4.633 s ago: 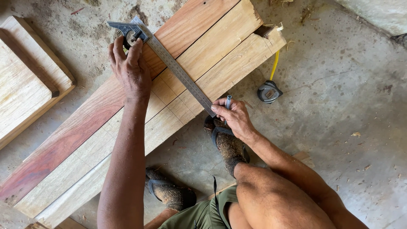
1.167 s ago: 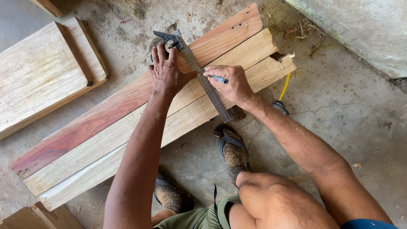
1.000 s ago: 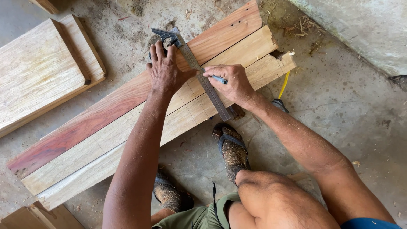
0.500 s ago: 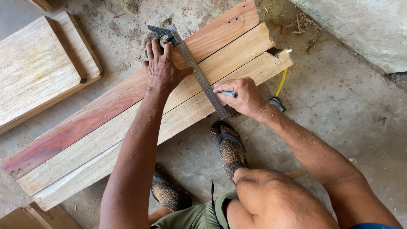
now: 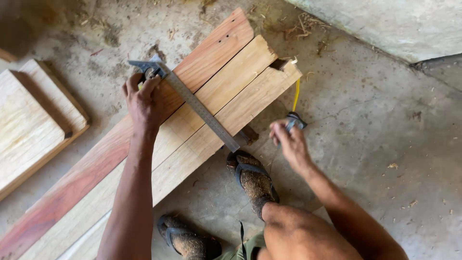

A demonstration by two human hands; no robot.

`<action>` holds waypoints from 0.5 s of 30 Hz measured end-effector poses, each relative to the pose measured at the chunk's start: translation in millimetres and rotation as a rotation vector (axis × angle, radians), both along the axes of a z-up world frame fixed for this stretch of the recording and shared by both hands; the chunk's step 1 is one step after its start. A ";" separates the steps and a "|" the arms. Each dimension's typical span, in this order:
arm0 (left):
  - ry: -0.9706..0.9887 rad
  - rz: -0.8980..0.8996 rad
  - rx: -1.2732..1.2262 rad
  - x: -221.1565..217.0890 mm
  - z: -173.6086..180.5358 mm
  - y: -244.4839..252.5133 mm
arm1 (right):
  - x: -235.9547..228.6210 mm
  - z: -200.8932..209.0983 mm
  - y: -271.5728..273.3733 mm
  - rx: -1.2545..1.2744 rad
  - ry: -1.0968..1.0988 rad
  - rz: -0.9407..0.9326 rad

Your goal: The recorder is using a combination square and a pen to mark cutting lines on wooden planks.

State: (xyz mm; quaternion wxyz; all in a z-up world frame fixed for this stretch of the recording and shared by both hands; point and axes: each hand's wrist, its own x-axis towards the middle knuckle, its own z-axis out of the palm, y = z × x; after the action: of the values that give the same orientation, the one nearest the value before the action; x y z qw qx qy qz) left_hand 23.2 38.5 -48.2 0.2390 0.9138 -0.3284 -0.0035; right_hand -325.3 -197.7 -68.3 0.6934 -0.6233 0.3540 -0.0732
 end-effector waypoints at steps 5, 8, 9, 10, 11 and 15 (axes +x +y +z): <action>0.006 -0.005 -0.025 0.0 0.9 -15.7 | -21.9 -30.7 49.4 0.181 0.163 -0.047; 0.016 0.018 -0.017 0.5 -3.1 -26.4 | -10.0 -32.7 53.4 0.194 0.108 -0.049; 0.007 0.021 -0.016 0.1 -5.4 -31.4 | -4.0 -29.2 51.3 0.184 0.124 -0.055; -0.003 0.022 -0.020 0.9 -8.5 -38.9 | 2.9 -26.4 47.2 0.168 0.138 -0.063; 0.000 0.016 -0.018 -0.4 -8.1 -46.5 | 9.5 -24.1 42.9 0.171 0.141 -0.070; -0.021 0.009 -0.032 -5.1 -8.5 -71.8 | 28.1 -19.5 28.0 0.157 0.099 -0.095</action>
State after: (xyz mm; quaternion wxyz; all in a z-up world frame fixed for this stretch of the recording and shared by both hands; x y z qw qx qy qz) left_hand 18.0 -33.3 -56.6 0.2502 0.9114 -0.3266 0.0123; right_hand -297.2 -169.7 -87.8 0.7177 -0.5523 0.4216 -0.0471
